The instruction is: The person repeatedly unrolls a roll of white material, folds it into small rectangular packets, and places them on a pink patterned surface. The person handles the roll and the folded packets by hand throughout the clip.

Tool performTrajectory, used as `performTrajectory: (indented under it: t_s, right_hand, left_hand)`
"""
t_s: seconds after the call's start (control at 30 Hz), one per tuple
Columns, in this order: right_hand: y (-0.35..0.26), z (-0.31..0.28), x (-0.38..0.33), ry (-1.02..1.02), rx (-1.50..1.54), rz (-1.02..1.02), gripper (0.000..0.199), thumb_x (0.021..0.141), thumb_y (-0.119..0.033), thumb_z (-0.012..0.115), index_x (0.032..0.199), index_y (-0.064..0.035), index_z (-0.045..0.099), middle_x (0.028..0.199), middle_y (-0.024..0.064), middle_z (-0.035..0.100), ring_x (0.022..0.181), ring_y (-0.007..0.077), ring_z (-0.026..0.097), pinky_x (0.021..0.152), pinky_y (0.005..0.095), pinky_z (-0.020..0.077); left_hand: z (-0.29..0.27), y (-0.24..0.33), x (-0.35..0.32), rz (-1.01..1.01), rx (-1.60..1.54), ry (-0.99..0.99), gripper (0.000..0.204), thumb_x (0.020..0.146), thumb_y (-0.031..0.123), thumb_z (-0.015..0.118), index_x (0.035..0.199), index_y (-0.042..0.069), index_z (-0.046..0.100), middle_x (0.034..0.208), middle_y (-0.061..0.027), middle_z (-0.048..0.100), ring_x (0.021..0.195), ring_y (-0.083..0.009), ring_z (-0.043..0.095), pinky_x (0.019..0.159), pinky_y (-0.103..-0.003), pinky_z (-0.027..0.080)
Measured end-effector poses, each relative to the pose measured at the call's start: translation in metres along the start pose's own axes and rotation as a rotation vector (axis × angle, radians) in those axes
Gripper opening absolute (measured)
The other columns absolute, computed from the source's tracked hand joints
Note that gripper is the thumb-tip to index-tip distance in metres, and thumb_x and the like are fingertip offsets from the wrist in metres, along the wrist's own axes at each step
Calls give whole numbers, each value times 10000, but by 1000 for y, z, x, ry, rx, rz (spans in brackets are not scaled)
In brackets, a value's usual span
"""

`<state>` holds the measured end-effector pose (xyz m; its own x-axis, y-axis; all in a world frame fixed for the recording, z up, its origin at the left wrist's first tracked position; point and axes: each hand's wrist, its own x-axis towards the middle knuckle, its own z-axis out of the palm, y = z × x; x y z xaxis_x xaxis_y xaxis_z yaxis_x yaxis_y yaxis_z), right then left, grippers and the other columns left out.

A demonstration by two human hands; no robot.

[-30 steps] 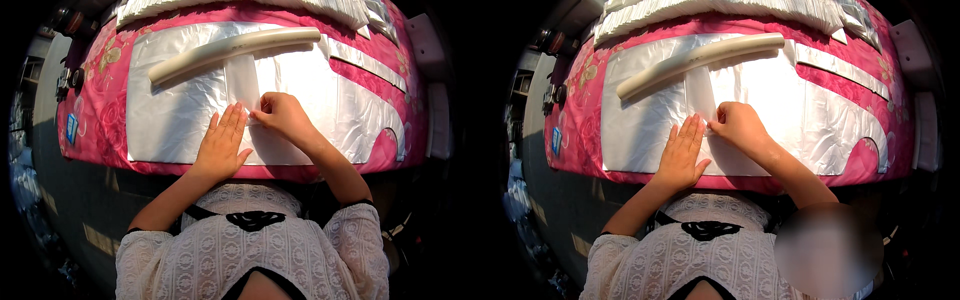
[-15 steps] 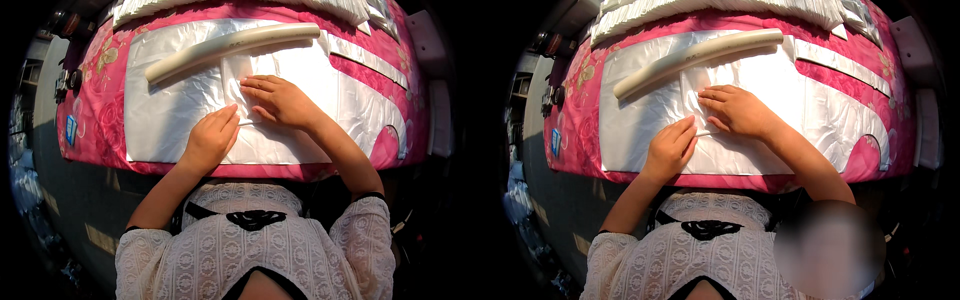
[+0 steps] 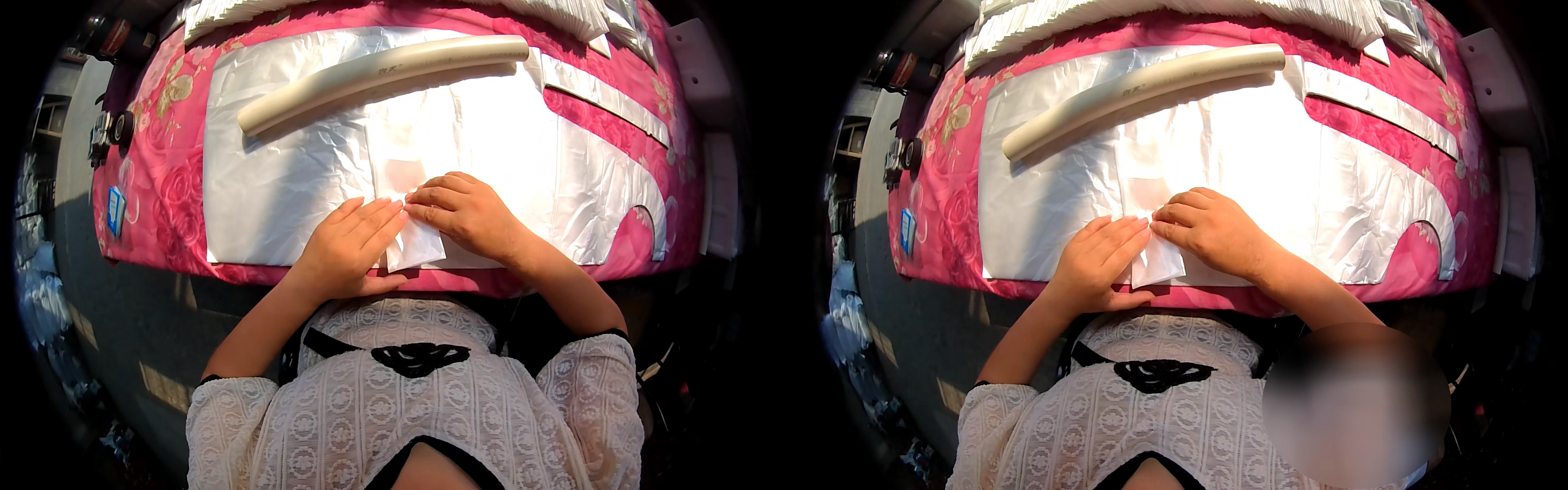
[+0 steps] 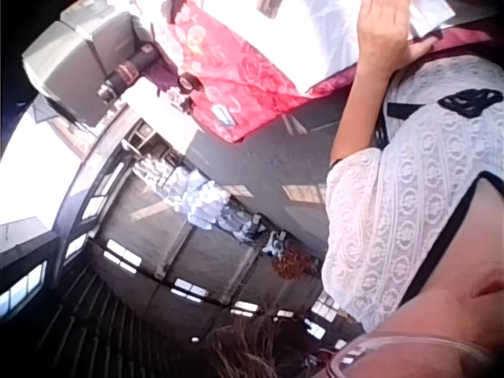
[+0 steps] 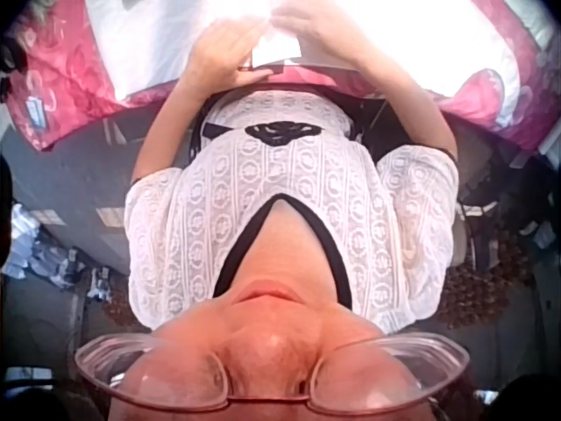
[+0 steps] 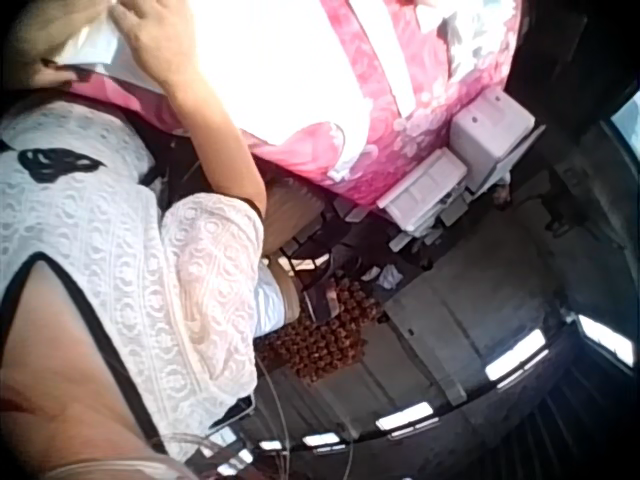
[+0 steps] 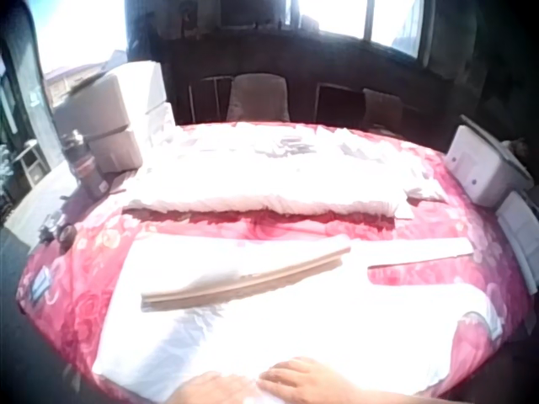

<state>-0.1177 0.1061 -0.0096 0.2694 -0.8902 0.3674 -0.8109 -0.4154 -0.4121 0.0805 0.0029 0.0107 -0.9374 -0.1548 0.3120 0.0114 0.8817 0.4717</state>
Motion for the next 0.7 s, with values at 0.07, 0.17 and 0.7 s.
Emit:
performTrajectory:
  t_s: [0.07,0.17,0.7]
  right_hand:
    - [-5,-3,-2,-4,4,33,269,694,-70,583,958,-62,636,977,50,619,909,215,573,773,319,479]
    - [-5,-5,-2,26,49,138,299,670,-35,613,963,-81,652,912,35,637,813,208,596,687,311,496]
    - [16,-23,54,-310,501,1117,317,834,-264,558,662,-10,638,519,52,573,475,132,540,515,277,423]
  left_hand:
    - [3,-3,-3,-12,0,-16,461,675,186,688,1078,-1,564,1077,-134,601,1000,-252,582,841,-365,445]
    - [9,-9,-5,-61,-23,-12,458,691,160,678,1105,3,560,1054,-132,608,926,-228,597,781,-340,445]
    - [9,-28,37,-903,-496,146,644,808,149,628,1316,-90,313,651,-121,609,544,-200,583,562,-272,466]
